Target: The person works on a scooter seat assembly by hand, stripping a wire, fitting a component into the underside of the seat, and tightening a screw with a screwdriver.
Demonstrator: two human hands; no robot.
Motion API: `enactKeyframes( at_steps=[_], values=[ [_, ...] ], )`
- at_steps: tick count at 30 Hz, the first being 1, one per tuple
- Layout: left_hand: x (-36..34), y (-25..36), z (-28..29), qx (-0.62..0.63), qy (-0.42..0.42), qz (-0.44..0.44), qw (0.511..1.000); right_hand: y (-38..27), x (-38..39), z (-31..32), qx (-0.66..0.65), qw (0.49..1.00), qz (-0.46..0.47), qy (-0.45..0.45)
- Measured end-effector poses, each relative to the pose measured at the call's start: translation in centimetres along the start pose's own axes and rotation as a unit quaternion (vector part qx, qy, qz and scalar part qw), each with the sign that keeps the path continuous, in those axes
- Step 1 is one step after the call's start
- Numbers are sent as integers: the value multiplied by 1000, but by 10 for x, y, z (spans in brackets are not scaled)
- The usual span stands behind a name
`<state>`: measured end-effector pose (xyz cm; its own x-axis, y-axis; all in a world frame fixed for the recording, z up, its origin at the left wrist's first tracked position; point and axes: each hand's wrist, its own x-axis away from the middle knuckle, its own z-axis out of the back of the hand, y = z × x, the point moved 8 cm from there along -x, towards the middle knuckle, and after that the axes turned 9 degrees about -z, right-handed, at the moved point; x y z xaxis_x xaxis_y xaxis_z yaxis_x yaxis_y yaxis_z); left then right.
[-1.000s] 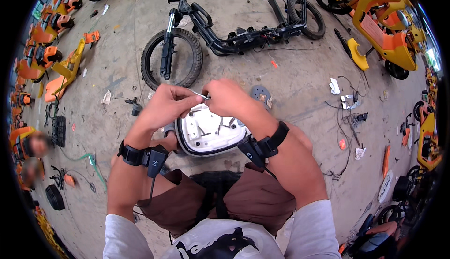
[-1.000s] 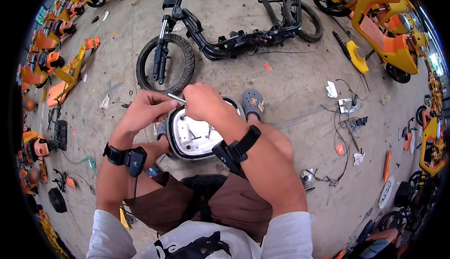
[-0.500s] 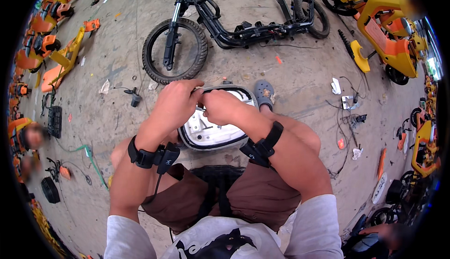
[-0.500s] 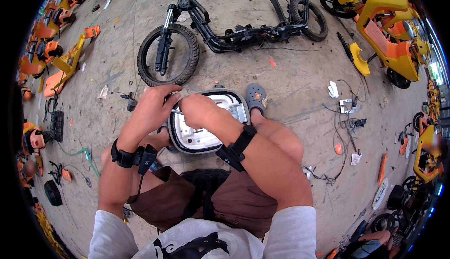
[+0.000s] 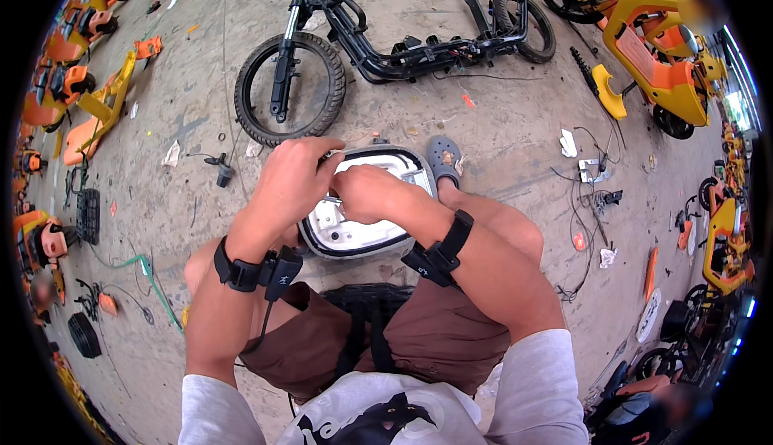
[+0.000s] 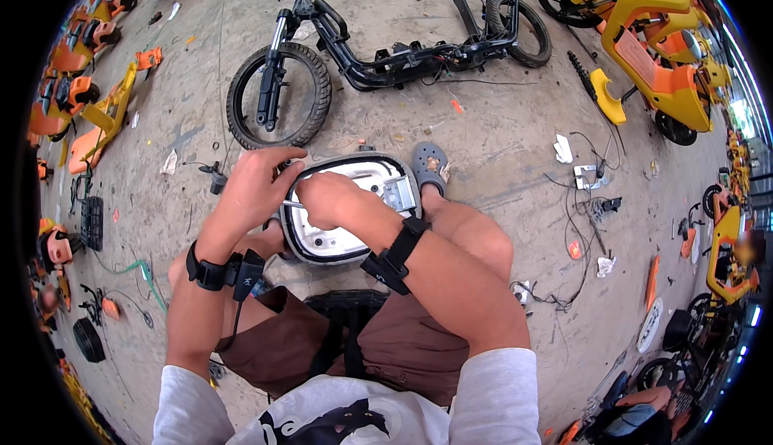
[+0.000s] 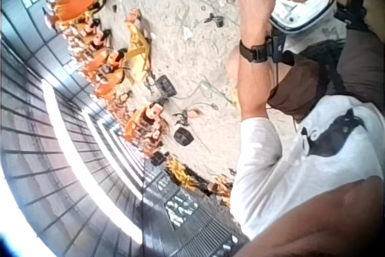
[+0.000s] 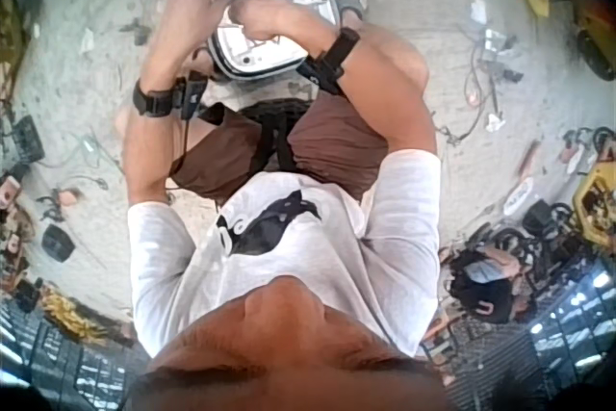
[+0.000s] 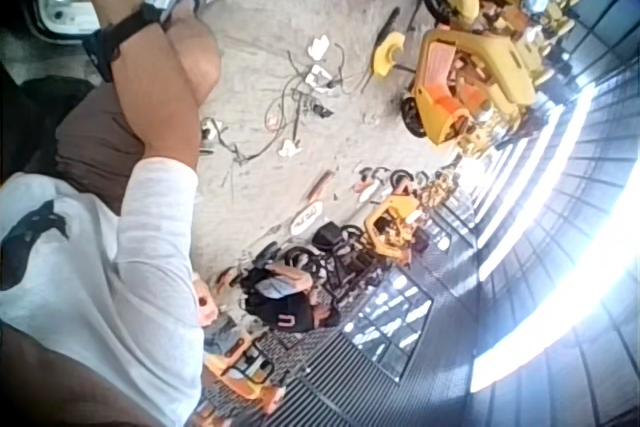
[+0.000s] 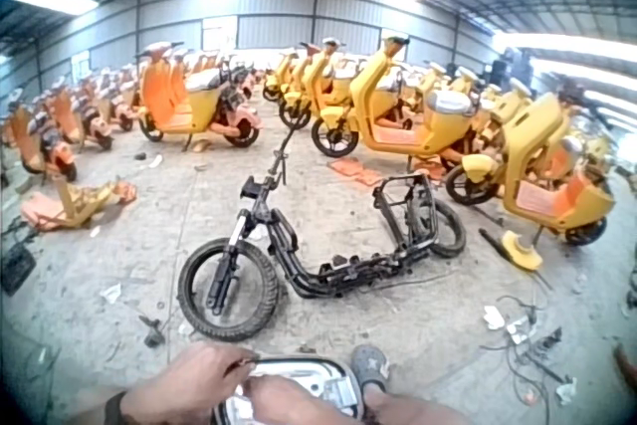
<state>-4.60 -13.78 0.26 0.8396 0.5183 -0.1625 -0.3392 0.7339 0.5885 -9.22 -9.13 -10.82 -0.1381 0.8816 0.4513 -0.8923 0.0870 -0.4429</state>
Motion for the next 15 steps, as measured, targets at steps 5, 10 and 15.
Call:
enactKeyframes(
  at_steps=[5,10,15],
  values=[
    [0,0,2,3,1,-2,1000,-4,6,8,-15,1000,-4,-3],
    [-1,1,0,-1,-4,-2,1000,-6,8,10,-12,1000,5,12],
    [-1,1,0,4,14,-14,1000,-7,12,15,-20,999,4,25]
  ],
)
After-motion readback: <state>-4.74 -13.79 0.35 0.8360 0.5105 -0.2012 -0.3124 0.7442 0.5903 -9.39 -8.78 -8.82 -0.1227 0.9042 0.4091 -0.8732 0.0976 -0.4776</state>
